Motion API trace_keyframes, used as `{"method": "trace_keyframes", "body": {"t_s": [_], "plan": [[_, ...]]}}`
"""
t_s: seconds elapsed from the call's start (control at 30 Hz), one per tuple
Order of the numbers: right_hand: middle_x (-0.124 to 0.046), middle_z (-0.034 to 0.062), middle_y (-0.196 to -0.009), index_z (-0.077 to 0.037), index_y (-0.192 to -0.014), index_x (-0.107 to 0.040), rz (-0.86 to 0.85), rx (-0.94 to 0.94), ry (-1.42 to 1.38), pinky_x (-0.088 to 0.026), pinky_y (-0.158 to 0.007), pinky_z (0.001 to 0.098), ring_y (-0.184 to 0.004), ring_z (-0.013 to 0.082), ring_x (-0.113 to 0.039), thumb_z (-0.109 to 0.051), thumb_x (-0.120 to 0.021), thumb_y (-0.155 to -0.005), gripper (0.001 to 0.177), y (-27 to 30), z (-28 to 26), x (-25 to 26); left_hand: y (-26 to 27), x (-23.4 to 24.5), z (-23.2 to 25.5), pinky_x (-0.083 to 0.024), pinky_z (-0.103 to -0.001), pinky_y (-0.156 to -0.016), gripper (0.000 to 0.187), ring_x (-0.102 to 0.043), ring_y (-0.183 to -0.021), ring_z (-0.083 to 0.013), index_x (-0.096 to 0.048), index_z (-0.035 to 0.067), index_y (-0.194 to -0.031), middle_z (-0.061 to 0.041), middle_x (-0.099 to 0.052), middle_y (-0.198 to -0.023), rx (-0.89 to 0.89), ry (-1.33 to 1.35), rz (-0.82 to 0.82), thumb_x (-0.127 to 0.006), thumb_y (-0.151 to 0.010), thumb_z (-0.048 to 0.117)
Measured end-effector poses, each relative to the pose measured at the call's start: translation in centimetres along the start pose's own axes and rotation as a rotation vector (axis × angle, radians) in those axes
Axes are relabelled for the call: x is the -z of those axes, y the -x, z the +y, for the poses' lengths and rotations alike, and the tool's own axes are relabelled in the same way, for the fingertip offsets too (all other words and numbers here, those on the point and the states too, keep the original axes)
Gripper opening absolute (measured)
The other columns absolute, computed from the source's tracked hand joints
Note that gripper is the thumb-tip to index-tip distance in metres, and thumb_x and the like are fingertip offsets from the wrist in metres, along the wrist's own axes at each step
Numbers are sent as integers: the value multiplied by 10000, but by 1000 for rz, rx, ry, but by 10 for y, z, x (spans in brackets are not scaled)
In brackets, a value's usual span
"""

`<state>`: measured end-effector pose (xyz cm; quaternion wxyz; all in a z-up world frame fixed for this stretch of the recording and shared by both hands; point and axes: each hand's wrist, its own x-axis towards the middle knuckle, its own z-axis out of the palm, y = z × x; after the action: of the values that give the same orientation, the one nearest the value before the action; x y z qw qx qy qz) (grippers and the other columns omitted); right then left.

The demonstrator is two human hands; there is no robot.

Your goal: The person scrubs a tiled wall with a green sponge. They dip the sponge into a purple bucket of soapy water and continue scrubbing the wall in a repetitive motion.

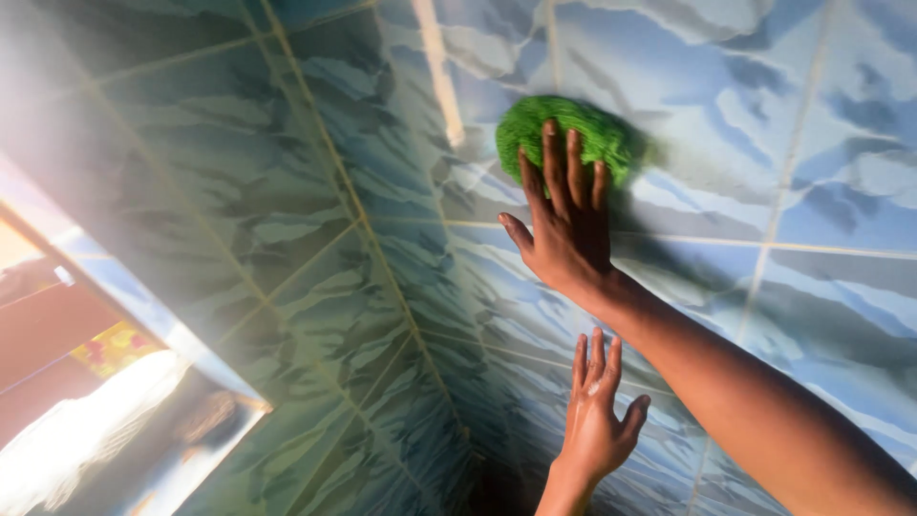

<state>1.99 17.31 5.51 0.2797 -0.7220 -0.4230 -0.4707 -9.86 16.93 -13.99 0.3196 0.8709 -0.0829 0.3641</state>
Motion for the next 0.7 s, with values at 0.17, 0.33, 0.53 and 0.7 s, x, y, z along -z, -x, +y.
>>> {"method": "trace_keyframes", "body": {"t_s": [0.17,0.33,0.53,0.7], "plan": [[-181,177,-1719,-47,-1583,-439,-58,190,72,-178,-1237,571,-1580,371,-165,-429,-654,-983,743,-29,-24,-28,25,19,-12,-270,-558,-1238,820,-194,-1572,-551,-346,-32,-1610,-347,-284,-1676,81,-35,-2,-758,-914,104],[-271,146,-1678,-90,-1478,-531,-179,399,241,-156,-1243,526,-1549,341,-225,-392,-619,-946,618,-51,-36,-57,40,34,-21,-297,-534,-1213,781,-216,-1550,-533,-378,-39,-1574,-331,-281,-1662,168,-63,22,-755,-908,114],[-420,78,-1608,-134,-1292,-670,-126,640,380,-163,-1261,512,-1493,289,-344,-269,-523,-959,388,-34,-11,-64,40,34,-20,-274,-532,-1200,760,-246,-1534,-491,-390,-38,-1552,-269,-479,-1546,187,-90,24,-746,-895,100],[-498,79,-1550,-132,-1152,-698,-137,717,348,-222,-1240,523,-1454,287,-424,-218,-525,-954,276,-7,24,-33,35,21,-9,-257,-534,-1192,698,-256,-1525,-478,-441,-24,-1526,-246,-589,-1461,178,-67,-9,-735,-902,88]]}}
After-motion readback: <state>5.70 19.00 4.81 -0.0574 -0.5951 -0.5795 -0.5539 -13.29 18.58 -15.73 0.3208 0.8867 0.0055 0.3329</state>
